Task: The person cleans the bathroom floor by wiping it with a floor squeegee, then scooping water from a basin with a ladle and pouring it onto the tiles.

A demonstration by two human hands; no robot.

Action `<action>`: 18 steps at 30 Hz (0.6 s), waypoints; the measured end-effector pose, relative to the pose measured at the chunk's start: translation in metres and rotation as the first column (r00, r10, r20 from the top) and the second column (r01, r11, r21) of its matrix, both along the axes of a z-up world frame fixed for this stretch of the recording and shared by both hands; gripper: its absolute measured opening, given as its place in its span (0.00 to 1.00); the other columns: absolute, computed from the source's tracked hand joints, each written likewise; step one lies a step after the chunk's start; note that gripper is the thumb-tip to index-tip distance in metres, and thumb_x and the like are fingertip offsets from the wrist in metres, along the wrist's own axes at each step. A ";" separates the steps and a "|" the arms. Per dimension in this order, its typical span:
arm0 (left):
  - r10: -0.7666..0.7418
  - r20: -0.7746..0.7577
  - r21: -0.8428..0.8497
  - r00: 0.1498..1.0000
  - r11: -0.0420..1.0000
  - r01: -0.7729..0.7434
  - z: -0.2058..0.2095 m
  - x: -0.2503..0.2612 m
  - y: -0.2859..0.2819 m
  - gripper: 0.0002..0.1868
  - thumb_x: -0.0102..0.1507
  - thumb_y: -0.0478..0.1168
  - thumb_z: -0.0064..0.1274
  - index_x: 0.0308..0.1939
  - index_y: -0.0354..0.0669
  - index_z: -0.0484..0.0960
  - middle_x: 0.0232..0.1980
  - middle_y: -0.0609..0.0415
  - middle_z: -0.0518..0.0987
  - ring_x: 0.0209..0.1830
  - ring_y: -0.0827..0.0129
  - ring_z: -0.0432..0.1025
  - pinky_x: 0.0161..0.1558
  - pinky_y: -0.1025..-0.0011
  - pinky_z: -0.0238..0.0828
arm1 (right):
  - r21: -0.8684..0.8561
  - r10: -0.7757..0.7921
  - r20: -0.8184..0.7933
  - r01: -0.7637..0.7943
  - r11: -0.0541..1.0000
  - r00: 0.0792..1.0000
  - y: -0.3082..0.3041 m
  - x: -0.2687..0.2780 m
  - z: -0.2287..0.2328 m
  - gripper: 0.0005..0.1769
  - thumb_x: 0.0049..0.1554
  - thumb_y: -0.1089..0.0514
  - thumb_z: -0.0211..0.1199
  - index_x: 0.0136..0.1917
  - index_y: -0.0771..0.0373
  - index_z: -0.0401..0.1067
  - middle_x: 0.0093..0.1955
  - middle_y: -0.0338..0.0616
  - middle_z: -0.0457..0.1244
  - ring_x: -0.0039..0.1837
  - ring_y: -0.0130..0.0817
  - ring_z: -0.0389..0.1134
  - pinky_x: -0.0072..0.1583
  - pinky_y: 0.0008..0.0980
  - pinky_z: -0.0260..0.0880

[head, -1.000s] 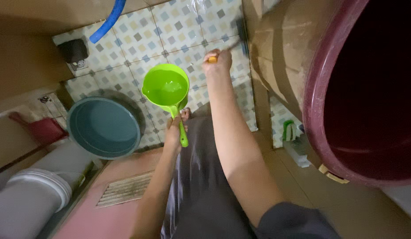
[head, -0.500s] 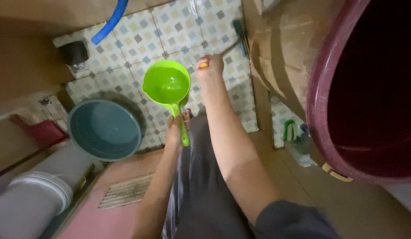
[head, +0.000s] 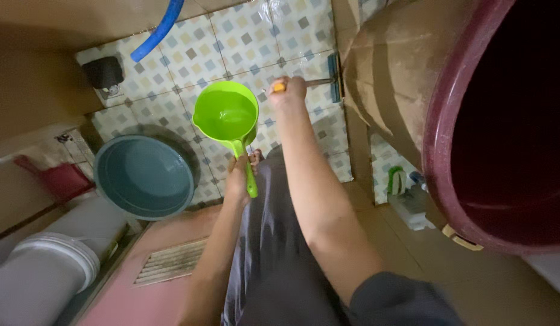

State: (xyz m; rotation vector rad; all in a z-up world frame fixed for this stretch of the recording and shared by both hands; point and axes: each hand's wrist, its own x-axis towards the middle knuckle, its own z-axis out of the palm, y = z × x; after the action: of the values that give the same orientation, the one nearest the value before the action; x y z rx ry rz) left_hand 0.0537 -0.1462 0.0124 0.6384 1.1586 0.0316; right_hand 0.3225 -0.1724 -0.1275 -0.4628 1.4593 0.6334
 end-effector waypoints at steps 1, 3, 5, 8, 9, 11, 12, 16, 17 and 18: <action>0.001 -0.002 0.001 1.000 1.000 -0.001 0.000 -0.001 0.000 0.10 0.73 0.41 0.41 0.44 0.40 0.73 0.38 0.55 0.77 0.33 0.74 0.67 0.37 0.74 0.64 | -0.012 0.053 0.097 -0.052 0.999 0.994 0.001 0.004 -0.004 0.15 0.62 0.48 0.41 0.38 0.57 0.56 0.28 0.37 0.52 0.24 0.29 0.51 0.26 0.27 0.54; -0.025 -0.100 0.058 0.995 0.998 0.031 0.000 0.004 0.003 0.08 0.71 0.40 0.42 0.42 0.39 0.73 0.38 0.52 0.79 0.34 0.72 0.70 0.38 0.72 0.66 | -0.025 0.109 0.199 -0.106 0.994 0.974 0.001 0.018 -0.006 0.15 0.62 0.48 0.41 0.38 0.58 0.56 0.28 0.38 0.50 0.24 0.30 0.51 0.26 0.29 0.54; 0.011 -0.042 0.037 0.999 0.999 -0.009 0.000 0.010 0.007 0.09 0.71 0.40 0.42 0.42 0.37 0.72 0.37 0.49 0.79 0.34 0.69 0.72 0.39 0.72 0.69 | -0.079 0.125 0.297 -0.106 0.991 0.947 -0.010 0.034 -0.005 0.09 0.64 0.57 0.51 0.42 0.58 0.61 0.29 0.35 0.56 0.26 0.22 0.54 0.28 0.18 0.53; 0.080 -0.015 -0.023 0.997 0.996 -0.080 0.001 0.020 0.015 0.10 0.71 0.40 0.41 0.43 0.35 0.70 0.37 0.46 0.77 0.35 0.67 0.75 0.39 0.71 0.74 | 0.069 0.032 0.280 -0.053 0.996 0.960 -0.017 0.044 -0.011 0.12 0.64 0.55 0.48 0.39 0.56 0.57 0.27 0.33 0.54 0.25 0.23 0.54 0.27 0.19 0.56; 0.107 -0.044 -0.060 0.993 0.992 -0.110 0.004 0.020 0.015 0.10 0.71 0.41 0.40 0.44 0.36 0.68 0.38 0.46 0.76 0.35 0.67 0.76 0.38 0.71 0.76 | 0.063 0.030 0.277 -0.049 0.997 0.960 -0.022 0.030 -0.012 0.12 0.64 0.55 0.48 0.39 0.56 0.57 0.27 0.33 0.54 0.25 0.23 0.54 0.27 0.19 0.56; 0.126 -0.044 -0.053 0.991 0.990 -0.128 0.004 0.029 0.017 0.10 0.71 0.41 0.41 0.44 0.36 0.68 0.38 0.46 0.75 0.33 0.66 0.74 0.36 0.71 0.74 | -0.032 0.075 0.158 -0.070 0.997 0.985 -0.014 0.004 -0.013 0.09 0.61 0.54 0.46 0.38 0.54 0.58 0.27 0.33 0.55 0.24 0.22 0.53 0.26 0.18 0.54; 0.138 -0.060 -0.052 0.989 0.989 -0.141 0.004 0.028 0.017 0.09 0.71 0.41 0.42 0.45 0.36 0.67 0.37 0.46 0.73 0.31 0.66 0.73 0.33 0.71 0.72 | -0.033 0.074 0.156 -0.070 0.997 0.985 -0.009 -0.003 -0.012 0.09 0.61 0.54 0.46 0.38 0.54 0.58 0.27 0.33 0.55 0.24 0.22 0.53 0.26 0.18 0.54; 0.029 -0.023 0.044 0.999 0.999 -0.028 -0.004 0.025 0.020 0.08 0.72 0.41 0.42 0.46 0.39 0.68 0.39 0.49 0.75 0.31 0.69 0.73 0.33 0.71 0.72 | -0.075 0.065 0.151 -0.054 0.996 0.986 -0.001 -0.008 -0.015 0.11 0.60 0.54 0.43 0.38 0.59 0.56 0.28 0.40 0.53 0.24 0.32 0.53 0.27 0.27 0.57; 0.011 -0.016 0.024 1.000 1.000 -0.011 -0.005 0.026 0.020 0.10 0.73 0.42 0.43 0.47 0.38 0.69 0.37 0.48 0.74 0.29 0.70 0.72 0.31 0.72 0.70 | -0.071 0.022 0.147 -0.011 0.997 0.989 -0.001 -0.002 -0.014 0.10 0.64 0.55 0.46 0.40 0.58 0.58 0.30 0.40 0.56 0.27 0.29 0.56 0.30 0.22 0.59; -0.007 -0.009 0.002 1.000 1.000 0.008 -0.005 0.027 0.021 0.11 0.74 0.43 0.43 0.47 0.37 0.70 0.36 0.46 0.74 0.27 0.70 0.70 0.29 0.72 0.68 | -0.072 0.023 0.146 -0.012 0.997 0.989 -0.003 0.005 -0.014 0.10 0.64 0.55 0.46 0.40 0.58 0.58 0.30 0.40 0.56 0.27 0.29 0.56 0.30 0.22 0.59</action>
State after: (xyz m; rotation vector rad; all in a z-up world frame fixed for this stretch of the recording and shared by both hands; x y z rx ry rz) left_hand 0.0805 -0.1255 0.0076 0.6454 1.1649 0.0236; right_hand 0.3276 -0.1759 -0.1414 -0.5661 1.3424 0.5514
